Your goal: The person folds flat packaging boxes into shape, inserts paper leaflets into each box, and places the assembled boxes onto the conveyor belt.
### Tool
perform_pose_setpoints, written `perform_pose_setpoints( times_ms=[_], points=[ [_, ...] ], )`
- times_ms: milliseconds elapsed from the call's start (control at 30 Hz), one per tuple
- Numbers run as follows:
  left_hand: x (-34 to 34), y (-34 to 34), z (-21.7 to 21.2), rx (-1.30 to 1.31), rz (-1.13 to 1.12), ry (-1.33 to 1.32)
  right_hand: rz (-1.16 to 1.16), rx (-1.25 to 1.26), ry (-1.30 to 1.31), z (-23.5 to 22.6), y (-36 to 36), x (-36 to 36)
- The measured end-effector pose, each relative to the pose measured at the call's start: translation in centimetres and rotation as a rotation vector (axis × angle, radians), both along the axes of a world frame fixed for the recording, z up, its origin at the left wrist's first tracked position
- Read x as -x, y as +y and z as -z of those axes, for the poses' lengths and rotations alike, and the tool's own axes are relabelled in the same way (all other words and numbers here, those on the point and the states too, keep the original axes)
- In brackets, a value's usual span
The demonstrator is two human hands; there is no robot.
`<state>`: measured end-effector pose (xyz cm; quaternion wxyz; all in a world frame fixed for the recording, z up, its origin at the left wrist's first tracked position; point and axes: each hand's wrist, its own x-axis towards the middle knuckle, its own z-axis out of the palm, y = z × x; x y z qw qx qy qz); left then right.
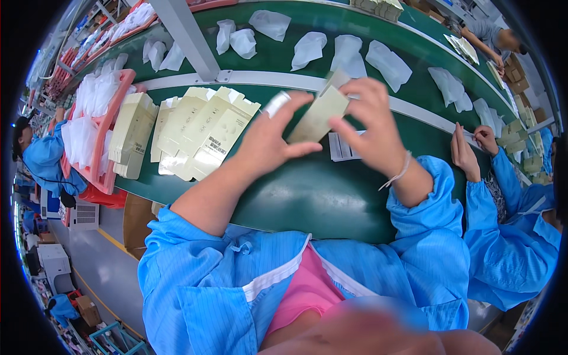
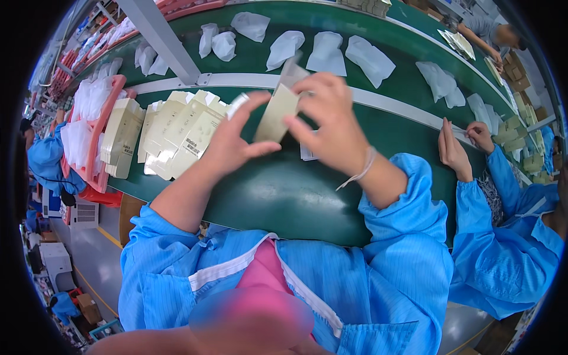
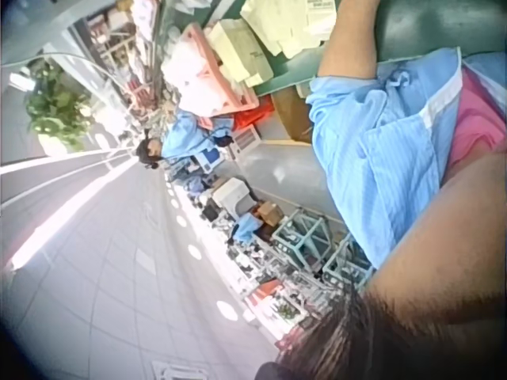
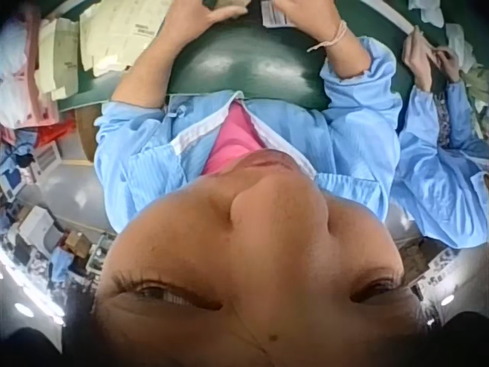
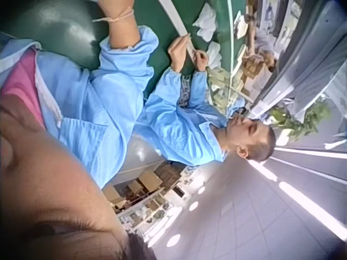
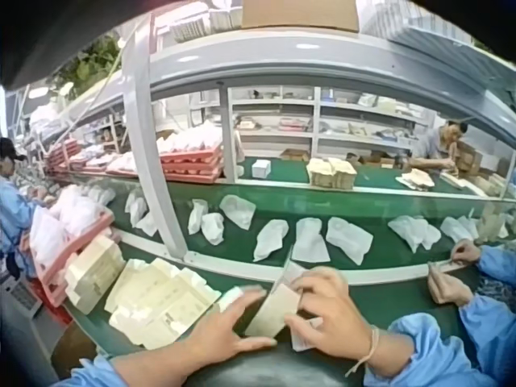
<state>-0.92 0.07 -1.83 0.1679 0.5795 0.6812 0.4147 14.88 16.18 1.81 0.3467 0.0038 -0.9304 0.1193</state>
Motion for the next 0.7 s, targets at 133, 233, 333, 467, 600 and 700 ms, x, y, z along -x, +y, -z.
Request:
perform_pose_setpoints(
  times_ms=[133, 233, 333, 467, 600, 700],
  points=[
    [4.6, 0.2, 1.7, -0.116, -0.405, 0.497, 0.294, 0.017, 0.204, -0.3, 7.3, -1.4],
    [5.2, -0.1, 2.9, 0.54, -0.386, 0.64, 0.536, 0.191, 0.212, 0.2, 14.9, -4.8],
    [4.8, -0.1, 3.3, 0.373, -0.123, 0.559, 0.74, 0.021, 0.14, 2.4, 20.0, -7.1],
    [4.3, -0.1, 2.4, 0.319, -0.184, 0.55, 0.871, 0.057, 0.112, 5.5, 23.9, -8.7],
    [4.1, -0.2, 1.1, 0.415, -0.192, 0.464, 0.981, -0.434, 0.381, 2.6, 18.4, -5.8],
    [3.6, 0.1, 0.6, 0.36, -0.143, 0.455, 0.762, -0.329, 0.407, 1.4, 16.0, -4.0]
  ],
)
